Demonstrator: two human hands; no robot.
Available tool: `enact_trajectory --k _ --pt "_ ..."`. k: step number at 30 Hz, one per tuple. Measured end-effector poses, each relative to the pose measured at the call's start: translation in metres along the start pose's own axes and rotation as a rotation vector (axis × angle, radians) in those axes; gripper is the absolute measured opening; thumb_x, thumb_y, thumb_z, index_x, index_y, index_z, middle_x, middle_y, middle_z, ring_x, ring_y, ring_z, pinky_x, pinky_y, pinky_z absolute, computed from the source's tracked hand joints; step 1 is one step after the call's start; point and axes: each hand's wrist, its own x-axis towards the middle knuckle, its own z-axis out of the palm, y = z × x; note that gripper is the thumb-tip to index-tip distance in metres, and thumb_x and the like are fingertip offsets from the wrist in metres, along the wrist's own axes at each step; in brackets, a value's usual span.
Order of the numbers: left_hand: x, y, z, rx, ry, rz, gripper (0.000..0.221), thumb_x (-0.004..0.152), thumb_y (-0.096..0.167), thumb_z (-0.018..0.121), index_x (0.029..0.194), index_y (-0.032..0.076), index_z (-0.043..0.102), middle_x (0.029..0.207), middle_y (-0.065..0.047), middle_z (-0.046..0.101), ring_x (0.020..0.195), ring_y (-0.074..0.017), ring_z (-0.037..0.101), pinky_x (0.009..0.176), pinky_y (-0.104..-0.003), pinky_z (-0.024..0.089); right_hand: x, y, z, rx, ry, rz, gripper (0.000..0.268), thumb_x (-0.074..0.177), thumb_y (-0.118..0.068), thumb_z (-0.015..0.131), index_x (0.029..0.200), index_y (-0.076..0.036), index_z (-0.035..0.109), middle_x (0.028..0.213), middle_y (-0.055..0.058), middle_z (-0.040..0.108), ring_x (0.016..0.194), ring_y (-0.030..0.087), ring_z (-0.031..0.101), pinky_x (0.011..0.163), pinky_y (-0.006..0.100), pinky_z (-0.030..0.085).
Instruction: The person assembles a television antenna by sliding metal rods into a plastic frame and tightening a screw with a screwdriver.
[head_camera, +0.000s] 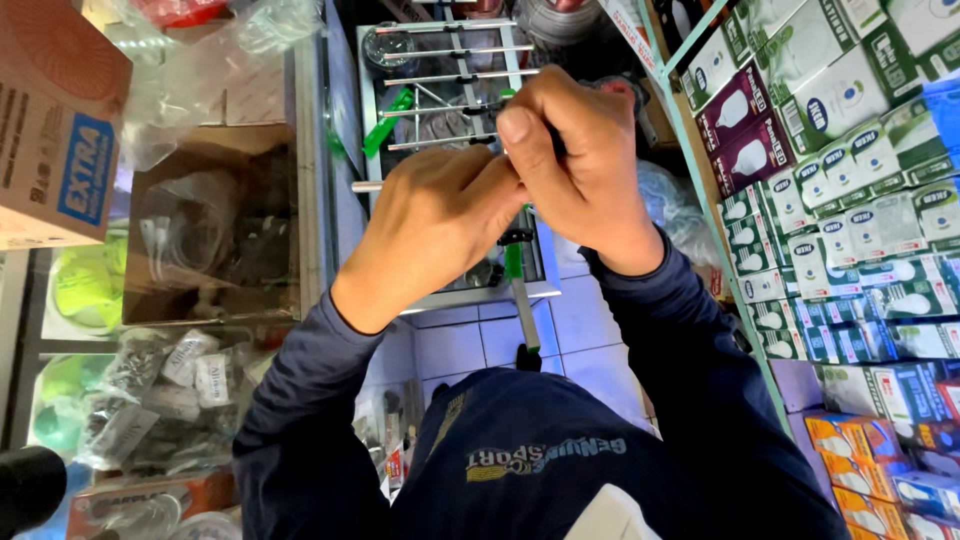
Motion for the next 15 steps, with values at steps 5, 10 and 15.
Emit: enact_trajectory --k 5,10,15 --pt "-0.001 -0.001 -0.008 0.029 0.017 0.006 0.019 0.099 0.014 0.079 0.104 0.003 0.063 0.080 -0.009 0.055 0.072 -0.0310 0.059 0.066 -0.044 0.045 0.005 -0.010 0.001 0.152 0.024 0.008 0.029 0.116 -0.014 0.064 0.093 0.000 0.055 0.076 0.005 0.057 0.062 0.012 0.053 0.060 0.027 0.040" --pt "-0.001 -0.001 0.003 0.051 0.050 -0.031 0.015 0.100 0.010 0.074 0.098 0.003 0.061 0.079 -0.010 0.055 0.070 -0.0318 0.059 0.065 -0.045 0.045 0.008 0.000 0.014 0.038 0.092 -0.020 0.028 0.117 -0.014 0.063 0.095 0.000 0.055 0.074 0.008 0.051 0.060 0.014 0.048 0.058 0.028 0.037" --pt "-0.004 -0.002 0.014 0.020 0.091 -0.128 0.011 0.099 0.007 0.070 0.102 0.002 0.060 0.083 -0.012 0.058 0.073 -0.0352 0.060 0.066 -0.047 0.045 0.010 0.014 0.030 0.070 0.120 -0.058 0.030 0.119 -0.018 0.058 0.095 0.000 0.053 0.074 0.008 0.047 0.060 0.015 0.045 0.058 0.031 0.036"
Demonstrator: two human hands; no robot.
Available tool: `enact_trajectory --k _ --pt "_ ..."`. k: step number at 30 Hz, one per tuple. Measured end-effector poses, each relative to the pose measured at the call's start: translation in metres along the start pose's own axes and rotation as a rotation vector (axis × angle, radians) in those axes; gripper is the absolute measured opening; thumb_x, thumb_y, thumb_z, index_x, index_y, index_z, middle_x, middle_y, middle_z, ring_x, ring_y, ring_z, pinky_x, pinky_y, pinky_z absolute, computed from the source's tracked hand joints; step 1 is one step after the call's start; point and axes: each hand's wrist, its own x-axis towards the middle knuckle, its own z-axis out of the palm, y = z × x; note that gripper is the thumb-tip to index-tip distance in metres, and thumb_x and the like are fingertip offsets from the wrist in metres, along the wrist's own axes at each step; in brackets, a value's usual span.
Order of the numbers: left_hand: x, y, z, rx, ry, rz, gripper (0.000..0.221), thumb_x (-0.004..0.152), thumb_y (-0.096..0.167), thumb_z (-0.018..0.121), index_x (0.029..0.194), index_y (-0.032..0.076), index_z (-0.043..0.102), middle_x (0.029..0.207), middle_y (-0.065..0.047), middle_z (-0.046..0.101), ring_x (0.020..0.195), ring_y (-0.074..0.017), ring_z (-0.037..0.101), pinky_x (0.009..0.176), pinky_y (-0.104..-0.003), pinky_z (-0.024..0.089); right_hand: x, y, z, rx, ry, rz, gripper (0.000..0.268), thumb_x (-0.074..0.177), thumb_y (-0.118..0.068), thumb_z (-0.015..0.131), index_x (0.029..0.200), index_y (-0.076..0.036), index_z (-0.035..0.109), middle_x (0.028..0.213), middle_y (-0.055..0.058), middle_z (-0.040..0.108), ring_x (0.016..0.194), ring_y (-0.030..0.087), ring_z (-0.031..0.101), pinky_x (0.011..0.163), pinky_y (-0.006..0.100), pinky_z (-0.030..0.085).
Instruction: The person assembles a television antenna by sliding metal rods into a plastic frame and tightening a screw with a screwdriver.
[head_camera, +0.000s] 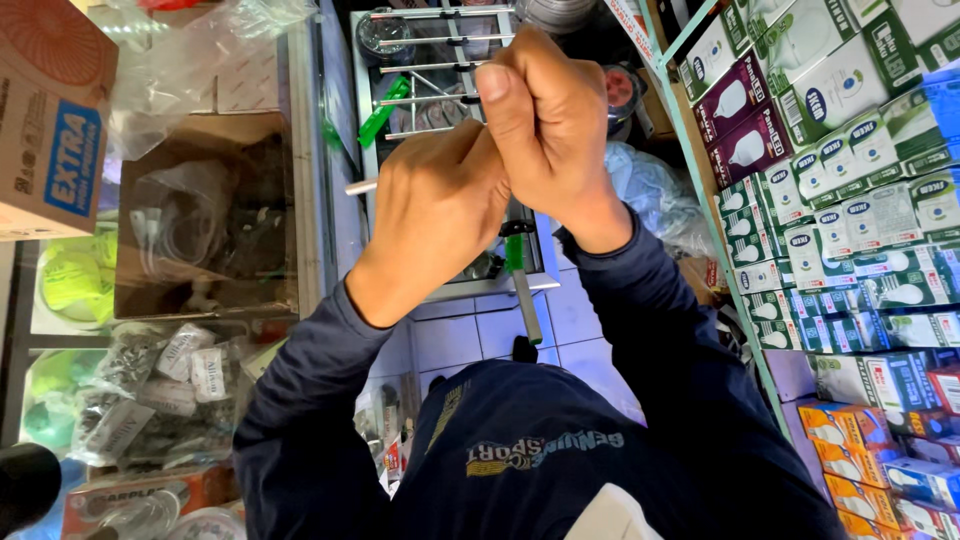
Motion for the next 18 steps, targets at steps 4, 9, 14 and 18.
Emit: enact_trajectory --k 4,9,14,18 --pt "-0.006 0.000 0.004 -0.051 -0.001 -0.080 0.010 0.098 0.004 0.067 0.101 0.002 0.058 0.088 -0.014 0.060 0.077 -0.0374 0.061 0.068 -0.048 0.046 -0.002 0.004 0.005 0.033 0.071 0.006 0.031 0.116 -0.022 0.053 0.096 0.001 0.054 0.074 0.007 0.043 0.058 0.016 0.042 0.057 0.032 0.033" --pt "-0.004 0.002 0.005 -0.087 0.013 -0.088 0.010 0.102 0.003 0.067 0.105 0.003 0.058 0.090 -0.013 0.058 0.079 -0.0368 0.060 0.067 -0.045 0.045 -0.003 0.005 0.008 -0.011 0.132 0.090 0.031 0.117 -0.022 0.051 0.094 -0.002 0.049 0.070 0.004 0.046 0.057 0.014 0.043 0.058 0.031 0.031" --pt "0.002 0.002 -0.007 0.193 0.082 -0.028 0.016 0.106 0.016 0.070 0.103 0.004 0.060 0.083 -0.010 0.053 0.069 -0.0320 0.053 0.067 -0.046 0.041 0.006 -0.013 -0.029 -0.078 -0.159 -0.070 0.015 0.120 -0.012 0.061 0.109 -0.001 0.058 0.092 0.010 0.057 0.077 0.021 0.057 0.070 0.032 0.045" --pt "0.000 -0.007 -0.016 0.260 0.062 -0.031 0.021 0.113 0.022 0.069 0.105 0.005 0.059 0.086 -0.008 0.053 0.076 -0.0297 0.056 0.070 -0.043 0.042 0.012 -0.031 -0.054 -0.212 -0.392 -0.127 0.014 0.115 -0.004 0.063 0.129 -0.001 0.061 0.104 0.012 0.064 0.085 0.025 0.064 0.074 0.034 0.050"
